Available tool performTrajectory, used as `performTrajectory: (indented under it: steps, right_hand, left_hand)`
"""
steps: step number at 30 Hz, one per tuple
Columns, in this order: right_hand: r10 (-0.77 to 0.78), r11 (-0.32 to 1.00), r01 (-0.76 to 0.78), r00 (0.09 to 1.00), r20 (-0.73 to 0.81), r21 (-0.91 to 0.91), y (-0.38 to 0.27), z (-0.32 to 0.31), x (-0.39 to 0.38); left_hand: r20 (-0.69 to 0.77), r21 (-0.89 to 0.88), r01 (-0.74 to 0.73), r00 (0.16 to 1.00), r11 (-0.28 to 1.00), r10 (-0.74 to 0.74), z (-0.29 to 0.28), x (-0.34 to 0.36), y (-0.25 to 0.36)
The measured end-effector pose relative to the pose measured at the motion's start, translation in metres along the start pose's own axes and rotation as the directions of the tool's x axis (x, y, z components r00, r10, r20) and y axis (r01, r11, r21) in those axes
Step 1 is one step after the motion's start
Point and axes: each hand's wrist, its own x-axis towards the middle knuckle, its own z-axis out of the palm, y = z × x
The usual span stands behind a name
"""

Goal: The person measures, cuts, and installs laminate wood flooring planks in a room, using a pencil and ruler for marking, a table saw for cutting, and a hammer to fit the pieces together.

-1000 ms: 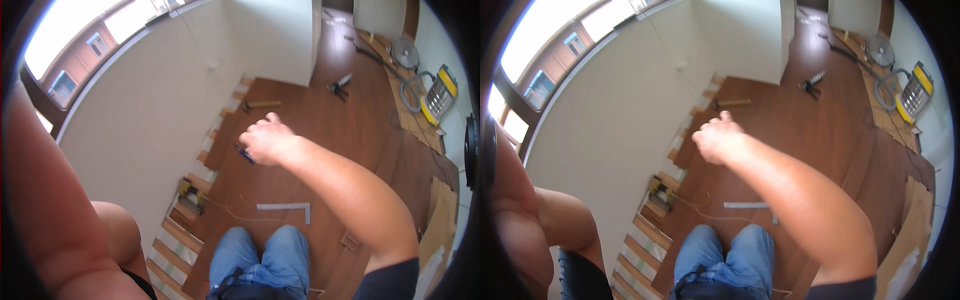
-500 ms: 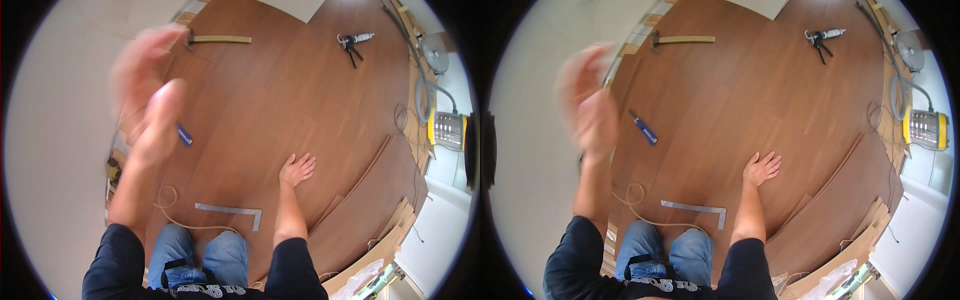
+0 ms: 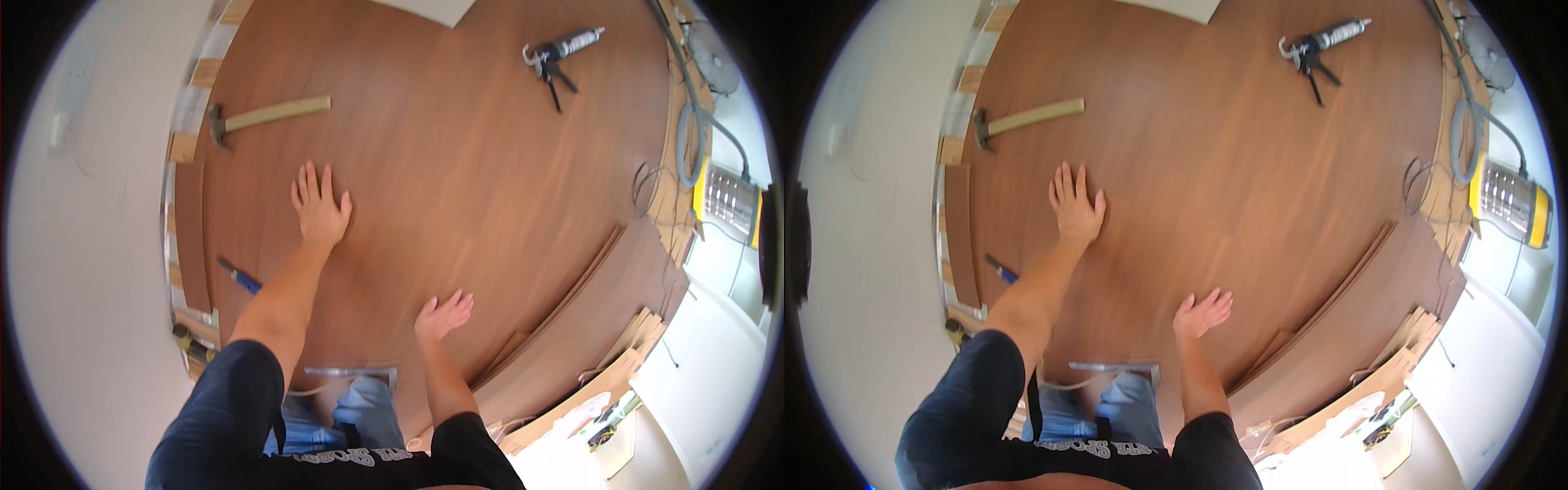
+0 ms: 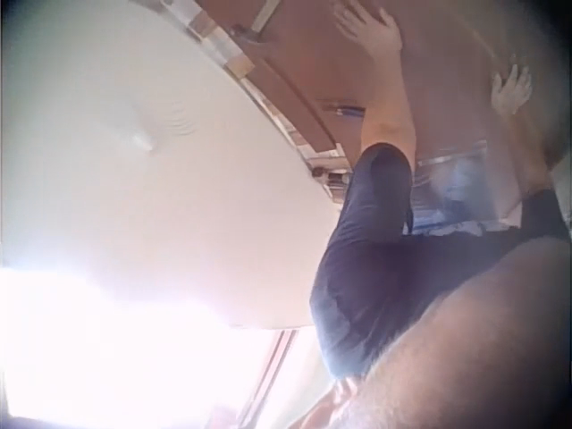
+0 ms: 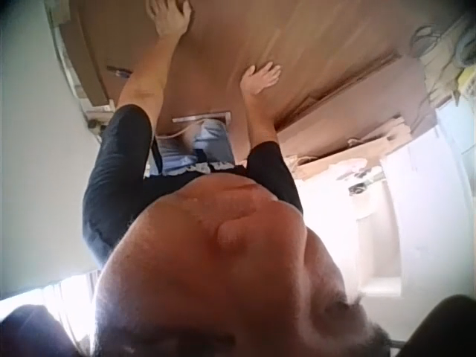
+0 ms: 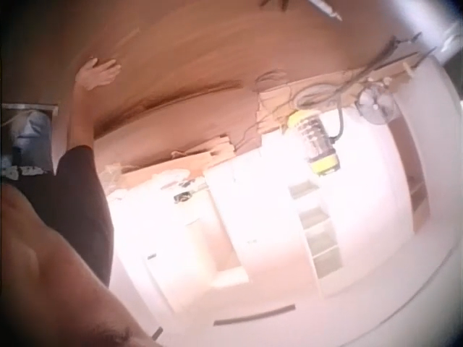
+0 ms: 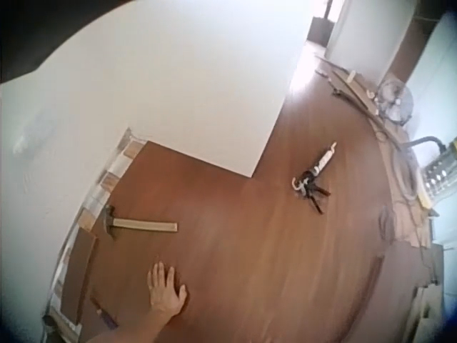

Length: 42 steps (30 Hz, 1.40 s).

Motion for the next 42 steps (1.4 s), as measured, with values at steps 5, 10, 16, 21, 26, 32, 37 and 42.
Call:
performTrajectory:
  steps: [5,10,16,21,26,32,37,42]
  right_hand:
    - [-0.261,0.958,0.248,0.962,0.083,0.14,-0.031,-0.03,0.123]
    - [-0.427,0.891,0.448,0.88,-0.21,0.068,-0.14,-0.067,0.461]
    - [-0.313,0.933,0.339,0.93,0.194,-0.121,-0.154,-0.091,0.673]
    - [-0.293,0.928,0.309,0.951,0.101,-0.21,-0.19,-0.036,0.601]
    - [-0.339,0.871,0.396,0.913,0.225,-0.292,-0.148,-0.064,0.597]
    - [-0.44,0.891,0.452,0.852,0.284,0.024,-0.117,-0.125,0.387]
    - [-0.76,0.646,0.758,0.649,-0.012,0.084,-0.009,-0.174,0.092]
    - [-0.873,0.487,0.865,0.486,0.034,0.124,0.125,-0.209,-0.152]
  left_hand:
    - [0.046,0.056,0.033,0.998,0.998,-0.036,0.003,0.011,-0.01]
    - [0.083,0.073,0.051,0.995,0.996,-0.057,0.002,0.014,-0.022]
    - [0.126,0.004,0.063,0.99,0.998,-0.063,0.008,0.016,-0.005]
    - [0.108,0.005,0.11,0.988,0.994,-0.11,-0.004,0.008,-0.037]
    - [0.1,-0.09,0.101,0.991,0.991,-0.092,-0.007,0.012,-0.014]
    - [-0.039,-0.138,0.062,0.997,0.989,-0.068,-0.004,-0.008,-0.015]
    - [-0.163,-0.254,-0.018,0.986,0.967,-0.024,-0.009,-0.027,-0.037]
    - [0.168,-0.736,0.035,0.977,0.676,0.133,-0.096,-0.143,-0.11]
